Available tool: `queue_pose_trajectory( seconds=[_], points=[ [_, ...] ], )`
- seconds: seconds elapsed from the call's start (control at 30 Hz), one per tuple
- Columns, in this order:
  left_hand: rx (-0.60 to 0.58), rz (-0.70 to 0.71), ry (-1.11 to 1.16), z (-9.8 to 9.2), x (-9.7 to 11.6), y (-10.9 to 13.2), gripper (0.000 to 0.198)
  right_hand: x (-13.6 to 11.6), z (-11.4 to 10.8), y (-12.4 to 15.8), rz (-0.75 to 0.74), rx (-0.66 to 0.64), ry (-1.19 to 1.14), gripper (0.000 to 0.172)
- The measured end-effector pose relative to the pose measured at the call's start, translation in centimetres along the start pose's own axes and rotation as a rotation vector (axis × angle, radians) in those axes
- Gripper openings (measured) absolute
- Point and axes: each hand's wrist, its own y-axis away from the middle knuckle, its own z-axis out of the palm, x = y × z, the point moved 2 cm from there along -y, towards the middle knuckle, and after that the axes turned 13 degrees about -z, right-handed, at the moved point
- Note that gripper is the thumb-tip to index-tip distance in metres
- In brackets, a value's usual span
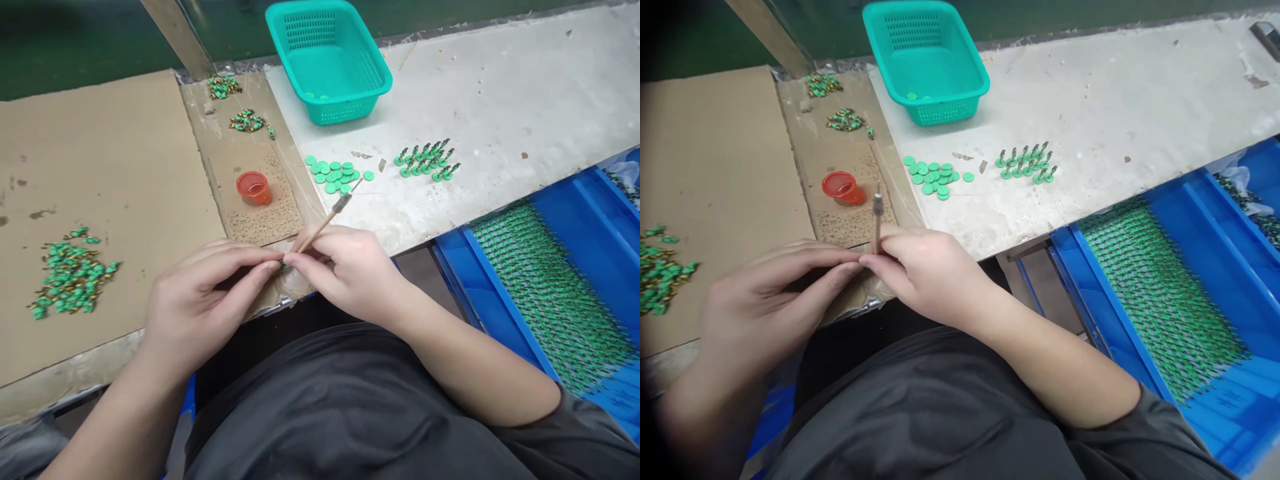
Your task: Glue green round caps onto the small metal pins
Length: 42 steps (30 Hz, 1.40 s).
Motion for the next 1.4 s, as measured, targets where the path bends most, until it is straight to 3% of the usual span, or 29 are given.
queue_pose_trajectory(
  seconds=[0.33,0.6,0.77,1.03,1.23,1.4],
  points=[
    [-0.006,-0.092,0.042,0.1,-0.2,0.2,0.010,0.1,0.6,0.1,-0.045,0.001,0.039,0.033],
    [0.014,-0.088,0.054,0.2,-0.1,0.4,0.010,-0.2,0.8,-0.2,-0.055,-0.006,0.099,0.035],
    [0.008,-0.073,0.055,0.1,-0.2,0.5,0.012,-0.6,1.0,-0.2,-0.086,-0.008,0.124,0.027],
    [-0.005,-0.061,0.054,0.0,-0.6,0.3,0.015,-1.3,1.3,-0.9,-0.021,-0.059,0.096,0.022],
    [-0.012,-0.056,0.052,0.1,-0.3,0.1,0.016,-0.3,0.4,-1.0,0.099,-0.019,0.028,0.035],
    [-0.014,-0.094,0.057,0.1,-0.3,0.2,0.015,0.8,-0.5,-1.1,0.053,-0.043,-0.022,0.035]
  ],
)
